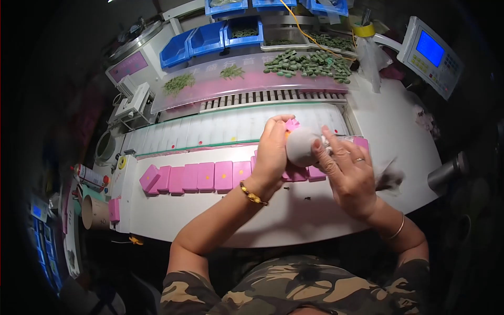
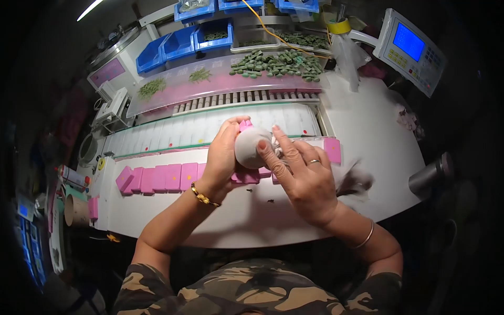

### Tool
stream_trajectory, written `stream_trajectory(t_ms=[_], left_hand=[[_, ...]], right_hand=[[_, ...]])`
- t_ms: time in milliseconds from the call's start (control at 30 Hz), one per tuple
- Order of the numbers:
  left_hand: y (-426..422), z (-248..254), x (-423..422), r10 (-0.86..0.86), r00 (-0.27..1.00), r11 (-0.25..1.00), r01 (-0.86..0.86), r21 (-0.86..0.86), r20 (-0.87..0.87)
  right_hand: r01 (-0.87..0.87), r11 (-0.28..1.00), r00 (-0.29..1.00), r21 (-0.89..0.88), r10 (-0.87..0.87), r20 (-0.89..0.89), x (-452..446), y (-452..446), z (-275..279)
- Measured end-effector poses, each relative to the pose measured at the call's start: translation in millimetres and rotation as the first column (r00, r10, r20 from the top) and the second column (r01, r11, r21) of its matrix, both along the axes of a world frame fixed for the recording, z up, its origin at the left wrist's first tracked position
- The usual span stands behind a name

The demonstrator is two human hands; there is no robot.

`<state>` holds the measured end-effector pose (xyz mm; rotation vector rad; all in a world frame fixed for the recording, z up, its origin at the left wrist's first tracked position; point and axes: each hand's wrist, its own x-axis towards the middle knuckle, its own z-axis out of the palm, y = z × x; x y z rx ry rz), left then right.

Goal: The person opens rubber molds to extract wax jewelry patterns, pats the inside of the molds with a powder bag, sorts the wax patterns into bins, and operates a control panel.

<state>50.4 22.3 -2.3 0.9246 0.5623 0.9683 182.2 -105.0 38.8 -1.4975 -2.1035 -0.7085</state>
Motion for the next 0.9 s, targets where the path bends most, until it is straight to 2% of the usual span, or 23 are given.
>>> stream_trajectory(t_ms=[67, 100, 200, 233, 333, 400, 433, 467, 500, 533, 600, 667, 700, 733, 767, 800, 867, 900], left_hand=[[-8.3, -5.4, -12.4, -0.141, 0.986, 0.988, 0.135, -0.071, -0.089], [-12.2, -9.3, -8.9, -0.114, 0.993, 0.988, 0.109, -0.113, -0.037], [-3.0, -9.2, -6.7, -0.026, 0.999, 0.994, 0.023, -0.105, -0.030], [0.9, -7.6, -8.9, -0.017, 0.999, 0.995, 0.014, -0.102, -0.028], [11.2, -4.0, -16.3, -0.093, 0.996, 0.950, 0.090, -0.299, 0.003], [7.8, 6.4, -15.1, -0.107, 0.993, 0.958, 0.114, -0.264, 0.039], [-2.8, 29.4, -17.7, -0.077, 0.996, 0.977, 0.068, -0.204, -0.035], [-9.7, 41.3, -18.8, -0.042, 0.994, 0.990, 0.027, -0.142, -0.104], [-6.9, 21.8, -18.6, -0.080, 0.996, 0.971, 0.070, -0.229, -0.036], [-5.8, 6.8, -17.2, -0.056, 0.998, 0.989, 0.052, -0.141, -0.030], [-1.9, -14.1, -10.0, 0.050, 0.998, 0.993, -0.046, -0.113, 0.041], [4.9, -7.0, -11.3, 0.006, 0.995, 0.992, 0.007, -0.124, 0.100], [6.8, -0.9, -14.9, -0.034, 0.987, 0.990, 0.054, -0.127, 0.157], [3.4, 10.1, -18.9, 0.019, 0.997, 0.992, -0.009, -0.127, 0.076], [4.3, 10.7, -19.5, 0.012, 0.994, 0.992, 0.001, -0.125, 0.108], [4.4, 10.7, -20.1, 0.003, 0.991, 0.992, 0.015, -0.125, 0.137], [0.0, 20.9, -25.3, -0.057, 0.987, 0.992, 0.073, -0.104, 0.149], [-8.0, 29.5, -17.7, 0.087, 0.993, 0.985, -0.099, 0.144, 0.081]], right_hand=[[0.036, 0.992, 0.999, -0.118, -0.035, 0.015, 7.6, 3.6, 2.6], [0.037, 0.992, 0.999, -0.120, -0.036, 0.013, 7.6, 4.5, 5.6], [0.034, 0.993, 0.996, -0.113, -0.025, 0.082, 6.6, 4.4, 21.5], [0.058, 0.998, 0.998, 0.005, -0.058, 0.038, 7.1, 5.5, 25.6], [0.089, 0.953, 0.987, 0.288, -0.044, -0.157, 3.0, 4.1, 39.4], [0.062, 0.987, 0.997, 0.147, -0.056, -0.046, -6.9, 5.8, 15.8], [0.031, 0.998, 0.998, 0.048, -0.033, 0.052, -15.5, 10.0, -4.8], [0.032, 0.999, 0.999, 0.019, -0.032, 0.005, -15.8, 8.9, -17.1], [0.020, 0.998, 1.000, -0.054, -0.020, 0.015, -14.0, 7.2, -13.4], [0.009, 0.993, 1.000, -0.120, -0.006, 0.025, -11.9, 7.2, -6.7], [-0.020, 0.991, 1.000, -0.134, 0.018, -0.019, -9.7, 5.9, 5.4], [-0.053, 0.990, 0.998, -0.127, 0.048, -0.045, -6.8, 5.9, 22.9], [-0.015, 1.000, 0.995, 0.025, 0.017, -0.097, -7.1, 5.3, 32.1], [0.032, 0.984, 0.988, 0.174, -0.005, -0.155, -7.3, 4.5, 40.0], [0.071, 0.962, 0.987, 0.263, -0.029, -0.158, -8.1, 0.9, 44.5], [0.073, 0.962, 0.986, 0.263, -0.030, -0.162, -13.2, 0.1, 37.5], [-0.012, 1.000, 0.998, -0.013, 0.013, 0.065, -26.4, 2.0, 9.2], [0.001, 0.999, 1.000, -0.054, -0.002, -0.014, -29.5, 3.8, -1.0]])
